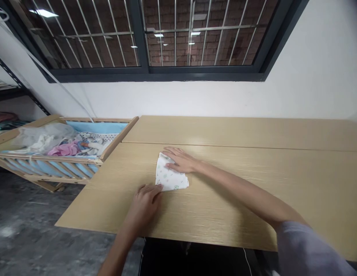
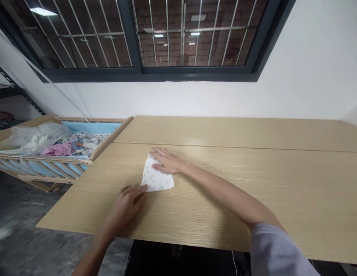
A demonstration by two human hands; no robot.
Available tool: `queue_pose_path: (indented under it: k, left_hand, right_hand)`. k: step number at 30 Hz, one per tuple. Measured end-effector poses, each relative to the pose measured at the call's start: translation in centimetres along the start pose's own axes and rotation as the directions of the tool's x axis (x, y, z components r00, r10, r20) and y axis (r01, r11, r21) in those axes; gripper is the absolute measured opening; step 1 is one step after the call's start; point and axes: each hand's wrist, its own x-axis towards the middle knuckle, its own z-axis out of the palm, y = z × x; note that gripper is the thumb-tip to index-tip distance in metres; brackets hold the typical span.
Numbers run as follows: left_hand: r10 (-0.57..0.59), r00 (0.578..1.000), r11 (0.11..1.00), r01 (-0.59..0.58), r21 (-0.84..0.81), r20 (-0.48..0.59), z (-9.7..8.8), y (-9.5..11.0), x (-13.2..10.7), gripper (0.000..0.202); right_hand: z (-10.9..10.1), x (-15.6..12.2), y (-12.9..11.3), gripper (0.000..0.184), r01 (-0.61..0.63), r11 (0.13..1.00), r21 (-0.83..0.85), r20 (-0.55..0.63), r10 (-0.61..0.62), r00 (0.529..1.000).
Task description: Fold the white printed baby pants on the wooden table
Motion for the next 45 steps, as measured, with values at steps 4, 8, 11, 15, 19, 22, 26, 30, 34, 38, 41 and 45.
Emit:
queue_pose_path:
  k: [4, 8, 11, 15, 19, 22, 26, 30, 34, 38, 41, 45]
  left_hand:
    - [0.091, 0.996, 0.995, -0.091, 0.04, 0.001, -1.4, -2.0, 0.9, 0.025]
    - [0.184, 0.983, 0.977, -0.18, 0.111, -0.027, -1.5, -2.1, 1.2, 0.024]
    - [0.188, 0.982, 0.976, -0.186, 0.11, -0.006, -1.6, -1.1, 0.8, 0.027]
    - [0.196, 0.98, 0.979, -0.198, 0.055, 0.04, -2.9, 0.5, 0.7, 0.025]
    - [0.119, 0.993, 0.99, -0.12, 0.069, 0.025, -4.5, 1.3, 3.7, 0.027]
    - [-0.033, 0.999, 0.989, 0.031, 0.142, 0.017, -4.1, 1.1, 7.7, 0.029]
    - [-0.163, 0.987, 0.964, 0.161, 0.211, -0.007, -1.6, 0.1, 11.8, 0.03]
    - [-0.185, 0.982, 0.955, 0.19, 0.228, -0.045, -0.1, -0.2, 12.3, 0.031]
    - [-0.056, 0.991, 0.986, 0.075, 0.152, -0.123, 0.9, 0.9, 11.0, 0.051]
    - [0.109, 0.993, 0.994, -0.11, -0.004, -0.044, 3.8, 1.8, 9.7, 0.069]
    - [0.069, 0.997, 0.995, -0.071, 0.071, 0.025, 5.5, 1.4, 9.1, 0.077]
    - [0.117, 0.99, 0.986, -0.125, 0.109, 0.073, 5.7, -0.2, 8.5, 0.08]
  right_hand:
    - [-1.0, -4.7, -3.6, 0.055, -0.042, 0.998, 0.055, 0.055, 0.038, 0.998]
    - [0.5, -8.9, -5.4, 0.038, -0.093, 0.995, 0.029, 0.02, 0.092, 0.996]
    - [1.0, -10.8, -6.9, 0.026, -0.148, 0.989, -0.028, -0.063, 0.146, 0.987]
    - [-0.9, -11.8, -8.5, 0.025, -0.228, 0.967, 0.11, -0.042, 0.233, 0.971]
    - [-3.0, -10.3, -7.2, 0.021, -0.308, 0.884, 0.351, -0.009, 0.332, 0.943]
    - [-2.6, -7.8, -4.3, 0.019, -0.336, 0.832, 0.44, -0.11, 0.422, 0.9]
    - [-0.2, -4.8, -0.4, 0.021, -0.422, 0.791, 0.443, -0.218, 0.552, 0.805]
    - [0.9, -4.1, 0.5, 0.028, -0.471, 0.813, 0.343, -0.257, 0.563, 0.785]
    - [0.4, -4.6, -1.4, 0.042, -0.315, 0.949, 0.032, -0.366, 0.304, 0.879]
    - [1.3, -4.8, -2.5, 0.065, -0.108, 0.988, -0.108, -0.087, 0.099, 0.991]
    - [2.4, -4.9, -2.1, 0.072, -0.1, 0.988, -0.12, 0.018, 0.103, 0.994]
    - [2.4, -6.3, -1.1, 0.077, -0.129, 0.987, -0.095, 0.009, 0.131, 0.991]
